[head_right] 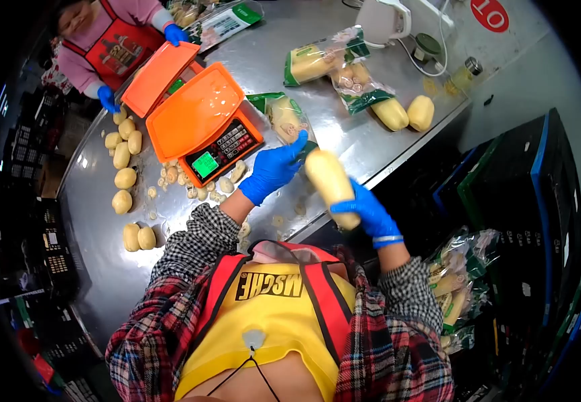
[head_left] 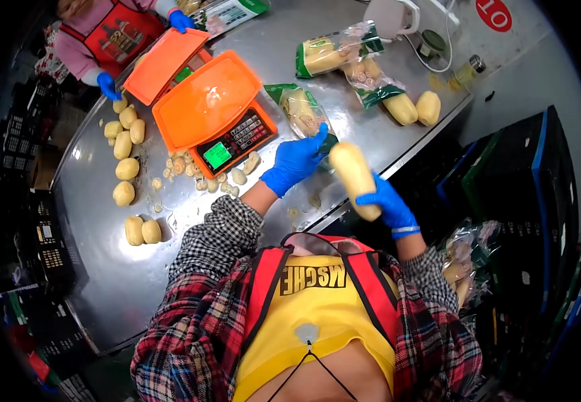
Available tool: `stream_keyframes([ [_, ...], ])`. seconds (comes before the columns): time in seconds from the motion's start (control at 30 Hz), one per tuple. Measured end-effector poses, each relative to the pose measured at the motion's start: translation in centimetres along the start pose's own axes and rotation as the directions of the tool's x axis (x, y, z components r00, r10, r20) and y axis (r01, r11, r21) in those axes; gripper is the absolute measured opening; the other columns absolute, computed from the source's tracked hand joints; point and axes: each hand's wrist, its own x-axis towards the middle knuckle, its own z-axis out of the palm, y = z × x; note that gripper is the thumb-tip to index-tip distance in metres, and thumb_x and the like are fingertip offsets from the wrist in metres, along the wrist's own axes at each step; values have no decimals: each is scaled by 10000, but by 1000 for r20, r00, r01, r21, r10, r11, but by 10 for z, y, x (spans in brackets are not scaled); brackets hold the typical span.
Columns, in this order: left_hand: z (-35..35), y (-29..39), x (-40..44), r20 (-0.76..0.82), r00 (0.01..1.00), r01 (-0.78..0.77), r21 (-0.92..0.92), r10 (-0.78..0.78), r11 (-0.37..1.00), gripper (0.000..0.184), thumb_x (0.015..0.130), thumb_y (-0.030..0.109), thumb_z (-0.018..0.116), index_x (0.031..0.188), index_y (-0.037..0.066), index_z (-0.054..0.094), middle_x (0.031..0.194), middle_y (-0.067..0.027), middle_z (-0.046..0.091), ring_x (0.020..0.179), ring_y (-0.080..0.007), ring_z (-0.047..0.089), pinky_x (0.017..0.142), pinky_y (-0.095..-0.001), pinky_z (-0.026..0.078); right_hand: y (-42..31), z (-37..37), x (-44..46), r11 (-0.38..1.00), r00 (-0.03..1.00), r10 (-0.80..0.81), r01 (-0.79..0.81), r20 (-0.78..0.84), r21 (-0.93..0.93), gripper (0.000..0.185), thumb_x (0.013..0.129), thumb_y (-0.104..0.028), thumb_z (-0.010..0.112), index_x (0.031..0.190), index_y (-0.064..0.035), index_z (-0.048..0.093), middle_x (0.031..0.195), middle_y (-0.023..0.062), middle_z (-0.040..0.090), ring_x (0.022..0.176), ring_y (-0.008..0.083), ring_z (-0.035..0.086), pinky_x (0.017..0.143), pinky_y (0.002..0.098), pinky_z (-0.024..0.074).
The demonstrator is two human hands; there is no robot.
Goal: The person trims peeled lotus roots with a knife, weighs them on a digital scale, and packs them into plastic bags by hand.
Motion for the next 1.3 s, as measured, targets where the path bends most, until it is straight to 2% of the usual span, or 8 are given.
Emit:
stream_keyframes([
  [0.1,-8,4,6,-15,1000,-22,8,22,1000,671,869,371,583,1453,217,290,788,-135,654,604,-315,634,491,-400,477,44,2,-12,979,990,144,-143,4,146,751,711,-157,749,1357,30,415,1209,109,561,1093,184,542,926,296,448],
  [0.27,-12,15,10,55,998,36,108,-43,994,634,860,275,623,1431,240,350,829,-118,661,658,-289,650,546,-365,496,28,17,58,980,998,-54,58,-28,190,643,795,-171,711,1335,18,416,1177,100,557,1046,179,554,874,284,470],
  [0.43,-20,19,17,-49,997,66,85,-62,994,620,865,222,634,1424,282,373,878,-102,669,700,-275,662,582,-345,511,28,21,97,963,955,-268,270,-124,-3,570,810,-149,687,1301,7,443,1165,93,562,1037,182,559,901,293,460],
  [0.7,-18,23,37,-142,989,-38,83,50,996,597,803,145,626,1369,232,457,831,-88,662,661,-283,650,568,-361,515,16,30,143,968,967,-224,206,-125,-146,450,875,-109,611,1282,28,476,1178,120,576,1047,179,563,922,287,453],
  [0.8,-38,43,50,-49,999,5,217,6,976,595,806,156,608,1375,225,448,815,-143,650,648,-312,645,550,-389,510,66,29,207,800,813,-571,583,-115,144,446,928,-263,560,1284,-7,480,1179,145,599,1053,221,599,925,318,465],
  [1.13,-51,42,63,-232,968,-82,77,98,994,583,799,79,622,1344,254,510,860,-148,662,648,-320,641,575,-363,510,-3,44,219,765,816,-554,418,-168,-491,386,896,-305,604,1183,-51,554,1155,136,603,1066,224,569,888,328,459],
  [1.23,-57,47,62,-28,994,108,46,-107,993,564,800,32,611,1334,189,527,1002,-159,676,793,-272,680,701,-325,534,-1,32,232,721,813,-564,399,-144,-567,372,893,-291,607,1175,-54,557,1143,136,606,1037,230,578,867,329,467],
  [1.3,-47,32,64,-134,988,55,-163,-77,985,507,822,-2,585,1313,122,543,1103,-141,659,920,-225,660,811,-303,510,-3,21,244,664,811,-581,423,-68,-616,362,891,-282,610,1169,-56,559,1134,135,607,1018,234,583,853,330,472],
])
